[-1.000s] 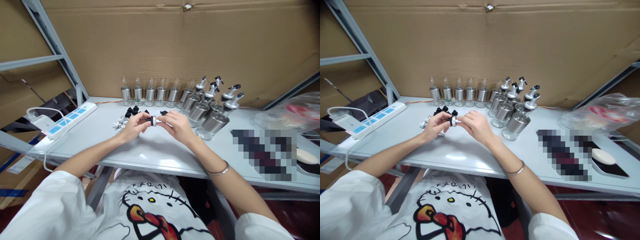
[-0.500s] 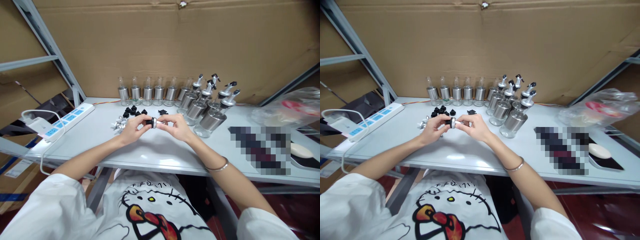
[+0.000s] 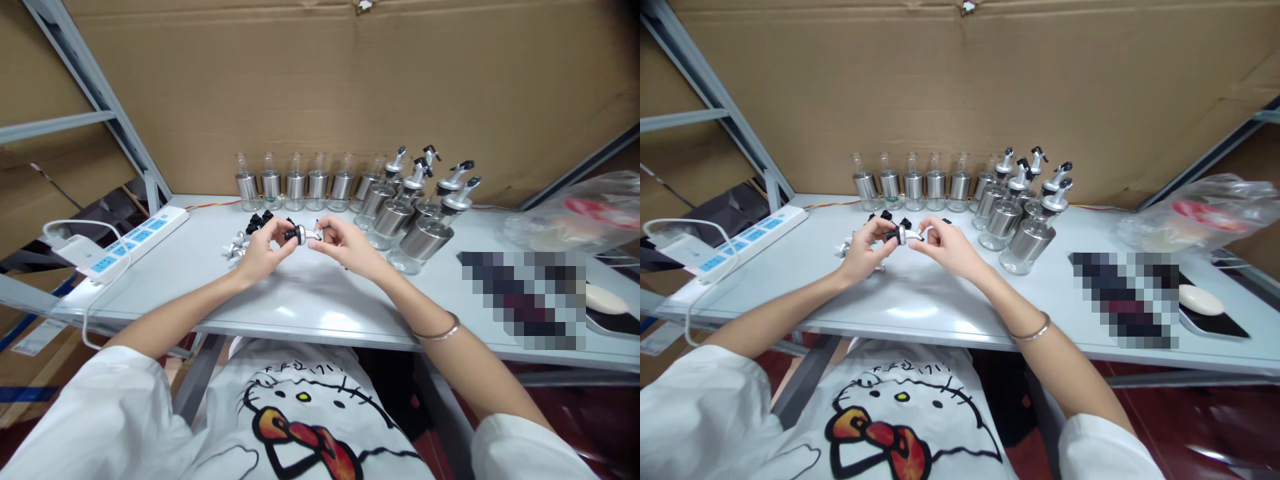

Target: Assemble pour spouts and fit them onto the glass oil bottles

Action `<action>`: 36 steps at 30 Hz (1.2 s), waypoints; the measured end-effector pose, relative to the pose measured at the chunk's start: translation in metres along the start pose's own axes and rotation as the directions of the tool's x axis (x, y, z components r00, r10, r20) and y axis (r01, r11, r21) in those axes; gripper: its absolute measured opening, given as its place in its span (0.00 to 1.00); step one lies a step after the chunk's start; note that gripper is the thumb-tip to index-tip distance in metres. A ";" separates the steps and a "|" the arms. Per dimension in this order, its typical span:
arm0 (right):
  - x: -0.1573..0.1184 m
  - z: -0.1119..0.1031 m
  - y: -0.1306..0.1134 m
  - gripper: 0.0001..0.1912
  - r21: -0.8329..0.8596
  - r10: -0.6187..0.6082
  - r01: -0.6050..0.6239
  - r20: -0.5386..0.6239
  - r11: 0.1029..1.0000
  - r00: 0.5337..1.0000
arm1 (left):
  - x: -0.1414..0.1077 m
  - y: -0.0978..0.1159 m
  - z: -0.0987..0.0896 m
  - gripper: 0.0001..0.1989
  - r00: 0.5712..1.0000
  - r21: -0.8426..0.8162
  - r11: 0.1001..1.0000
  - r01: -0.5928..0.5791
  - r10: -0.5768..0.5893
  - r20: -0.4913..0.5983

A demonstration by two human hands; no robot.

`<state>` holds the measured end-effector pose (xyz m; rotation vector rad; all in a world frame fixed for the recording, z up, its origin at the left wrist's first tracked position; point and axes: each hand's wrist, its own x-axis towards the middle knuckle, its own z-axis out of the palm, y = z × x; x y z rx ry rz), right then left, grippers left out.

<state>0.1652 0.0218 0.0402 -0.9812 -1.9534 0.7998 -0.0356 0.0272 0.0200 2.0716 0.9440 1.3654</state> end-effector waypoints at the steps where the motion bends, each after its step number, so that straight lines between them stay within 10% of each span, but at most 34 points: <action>1: 0.000 0.000 0.000 0.17 0.007 -0.005 0.006 -0.038 1.000 0.999 | 0.001 0.000 0.000 0.09 1.000 0.009 1.000 0.019 -0.019 -0.008; 24: 0.002 -0.003 0.000 0.16 -0.151 -0.080 0.098 0.120 0.984 0.990 | -0.002 -0.002 0.000 0.12 0.996 0.007 1.000 -0.014 0.013 0.091; 36: 0.000 -0.001 0.006 0.13 -0.393 -0.400 0.373 0.013 0.841 0.916 | -0.003 0.002 0.000 0.13 0.999 -0.016 1.000 0.000 0.001 0.037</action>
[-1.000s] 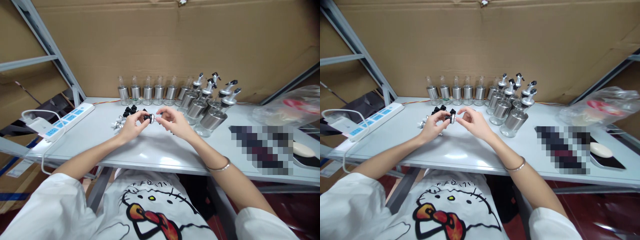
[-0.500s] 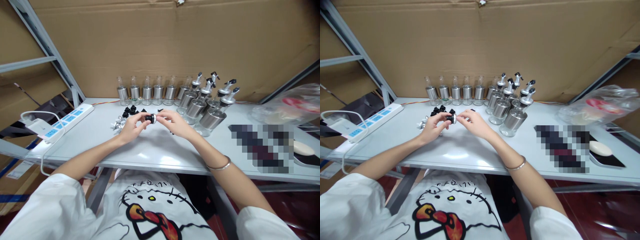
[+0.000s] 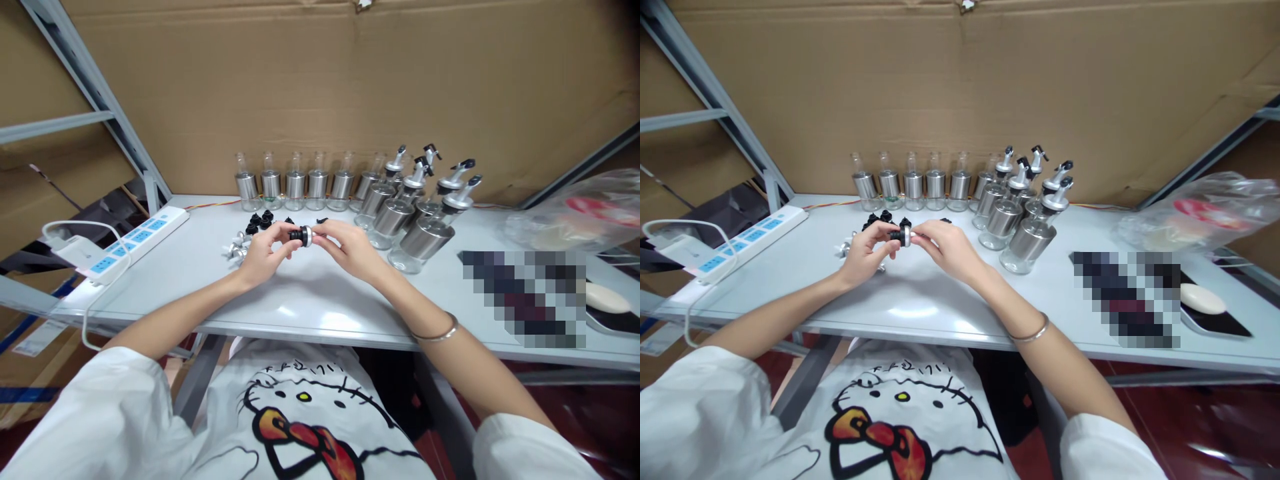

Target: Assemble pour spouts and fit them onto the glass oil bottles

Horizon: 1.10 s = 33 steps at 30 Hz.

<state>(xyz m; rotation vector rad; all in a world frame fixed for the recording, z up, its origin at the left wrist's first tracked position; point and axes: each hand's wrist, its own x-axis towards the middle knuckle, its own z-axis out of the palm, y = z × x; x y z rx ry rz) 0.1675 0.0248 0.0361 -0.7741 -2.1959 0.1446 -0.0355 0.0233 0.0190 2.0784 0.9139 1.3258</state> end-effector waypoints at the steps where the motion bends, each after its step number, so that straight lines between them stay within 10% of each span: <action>1: 0.000 0.001 0.000 0.12 -0.025 -0.003 0.002 -0.038 1.000 0.999 | 0.000 0.000 0.000 0.13 1.000 0.041 0.999 -0.013 0.014 -0.026; 4: 0.000 0.002 -0.003 0.10 -0.016 0.047 -0.049 -0.099 0.999 0.994 | 0.000 0.000 0.002 0.14 0.995 0.211 0.977 -0.036 0.055 -0.086; 12: -0.002 0.007 -0.011 0.16 0.361 0.242 -0.320 0.246 0.876 0.939 | 0.000 -0.004 0.002 0.15 0.992 0.378 0.917 -0.128 0.111 0.064; 33: 0.000 0.007 -0.007 0.18 0.402 0.318 -0.395 0.247 0.826 0.915 | 0.002 -0.006 0.000 0.12 0.992 -0.056 0.996 0.066 -0.060 0.106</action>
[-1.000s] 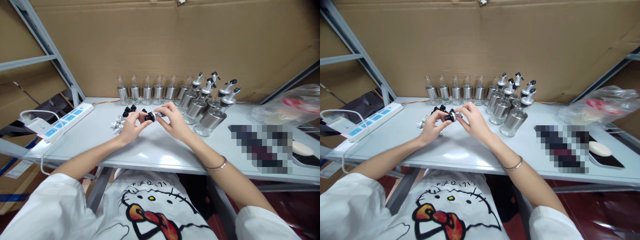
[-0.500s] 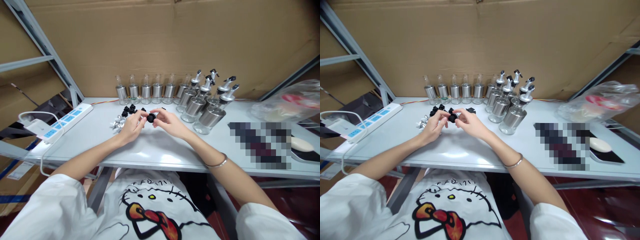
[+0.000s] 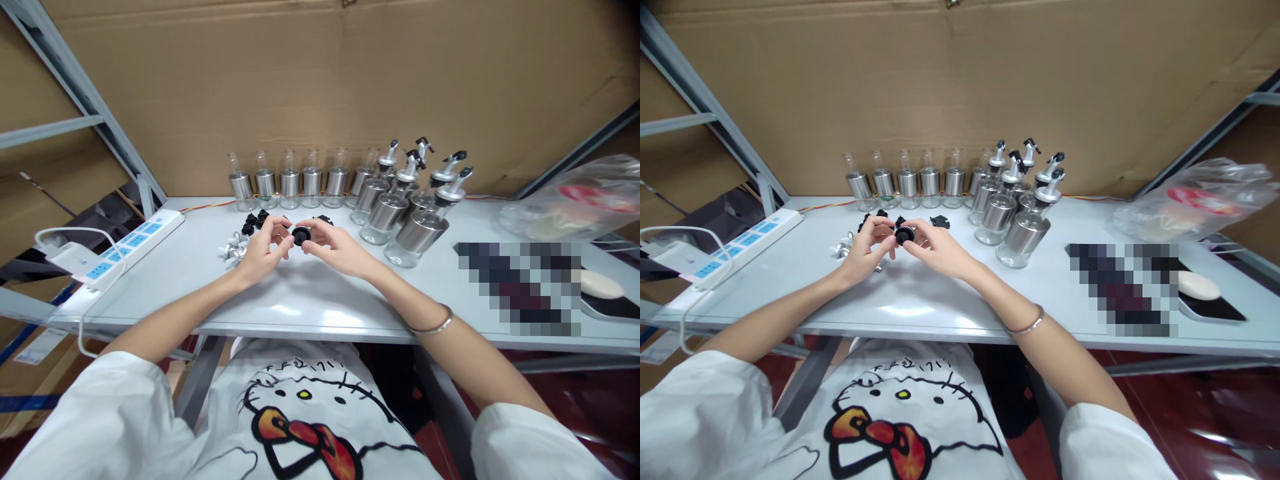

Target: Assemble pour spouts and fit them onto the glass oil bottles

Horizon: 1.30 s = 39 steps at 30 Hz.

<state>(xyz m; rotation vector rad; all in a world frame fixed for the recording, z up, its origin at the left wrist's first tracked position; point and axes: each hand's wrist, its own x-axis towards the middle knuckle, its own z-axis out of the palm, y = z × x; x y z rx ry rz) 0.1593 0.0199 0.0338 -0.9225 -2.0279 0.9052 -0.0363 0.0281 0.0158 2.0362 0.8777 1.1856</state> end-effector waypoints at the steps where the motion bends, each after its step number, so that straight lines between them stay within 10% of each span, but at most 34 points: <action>1: 0.000 0.000 0.000 0.18 0.002 -0.002 0.002 0.001 1.000 1.000 | 0.000 0.001 0.000 0.12 1.000 -0.002 1.000 0.006 -0.006 0.003; 20: -0.004 0.002 -0.005 0.16 0.032 -0.001 0.000 0.058 0.999 0.998 | -0.001 0.000 0.000 0.20 0.982 -0.055 0.998 0.023 -0.012 0.189; 32: -0.005 0.001 -0.010 0.15 0.085 -0.027 0.018 0.105 0.996 0.994 | -0.002 0.000 -0.001 0.21 0.963 0.051 0.974 -0.220 0.208 0.173; 39: -0.006 0.000 -0.010 0.16 0.083 -0.017 0.006 0.128 0.996 0.992 | -0.005 0.005 0.001 0.20 0.974 0.002 0.995 -0.102 0.099 0.205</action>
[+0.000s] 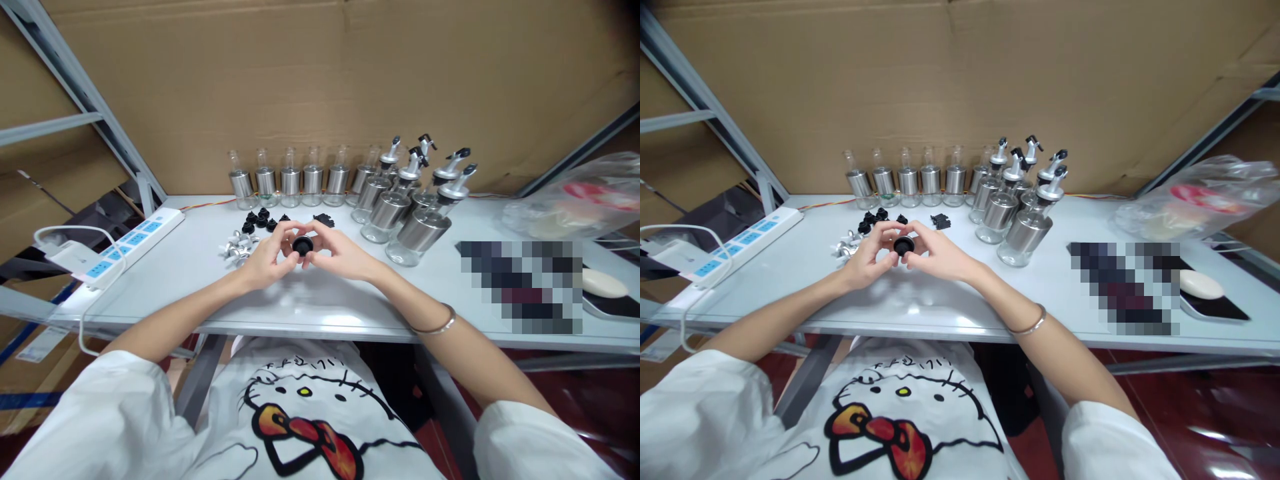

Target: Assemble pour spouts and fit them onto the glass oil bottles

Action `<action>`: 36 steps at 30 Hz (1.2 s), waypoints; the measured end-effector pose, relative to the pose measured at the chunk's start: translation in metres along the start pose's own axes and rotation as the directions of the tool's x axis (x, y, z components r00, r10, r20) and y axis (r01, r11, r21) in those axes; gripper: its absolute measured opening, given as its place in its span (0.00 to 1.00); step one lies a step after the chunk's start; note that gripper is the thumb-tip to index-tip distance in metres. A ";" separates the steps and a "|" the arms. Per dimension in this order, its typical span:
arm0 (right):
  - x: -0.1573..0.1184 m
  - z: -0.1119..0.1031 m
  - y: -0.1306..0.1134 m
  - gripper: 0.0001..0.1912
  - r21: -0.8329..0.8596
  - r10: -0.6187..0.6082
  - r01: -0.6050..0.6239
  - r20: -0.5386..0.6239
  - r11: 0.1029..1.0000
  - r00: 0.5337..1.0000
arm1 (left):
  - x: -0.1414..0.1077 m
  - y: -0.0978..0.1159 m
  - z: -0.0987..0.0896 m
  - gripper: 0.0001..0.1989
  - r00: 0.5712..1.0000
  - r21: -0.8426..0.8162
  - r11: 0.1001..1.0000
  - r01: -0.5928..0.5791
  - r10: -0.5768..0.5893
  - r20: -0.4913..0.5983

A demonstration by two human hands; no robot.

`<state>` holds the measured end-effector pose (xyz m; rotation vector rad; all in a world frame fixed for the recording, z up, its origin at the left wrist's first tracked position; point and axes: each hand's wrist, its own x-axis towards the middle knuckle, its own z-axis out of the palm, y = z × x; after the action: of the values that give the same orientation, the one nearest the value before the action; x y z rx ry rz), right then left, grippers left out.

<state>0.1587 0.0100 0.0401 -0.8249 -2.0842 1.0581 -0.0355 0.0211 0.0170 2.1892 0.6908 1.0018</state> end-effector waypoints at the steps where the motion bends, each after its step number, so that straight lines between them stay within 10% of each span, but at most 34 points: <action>1: 0.000 0.000 0.000 0.15 0.004 0.001 -0.001 0.000 1.000 1.000 | 0.000 0.001 0.000 0.20 1.000 -0.019 1.000 0.016 -0.016 0.000; 12: 0.001 0.002 0.005 0.14 -0.044 0.027 -0.027 -0.019 0.999 0.999 | 0.002 0.008 0.001 0.18 0.978 -0.201 0.957 0.207 -0.197 0.073; 36: 0.000 0.006 0.003 0.12 0.117 0.058 -0.063 0.047 0.991 0.997 | -0.001 0.007 0.008 0.28 0.977 -0.279 0.937 0.210 -0.195 0.082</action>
<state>0.1551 0.0088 0.0345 -0.8172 -2.0216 1.2296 -0.0288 0.0132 0.0176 1.8453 0.6841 0.8743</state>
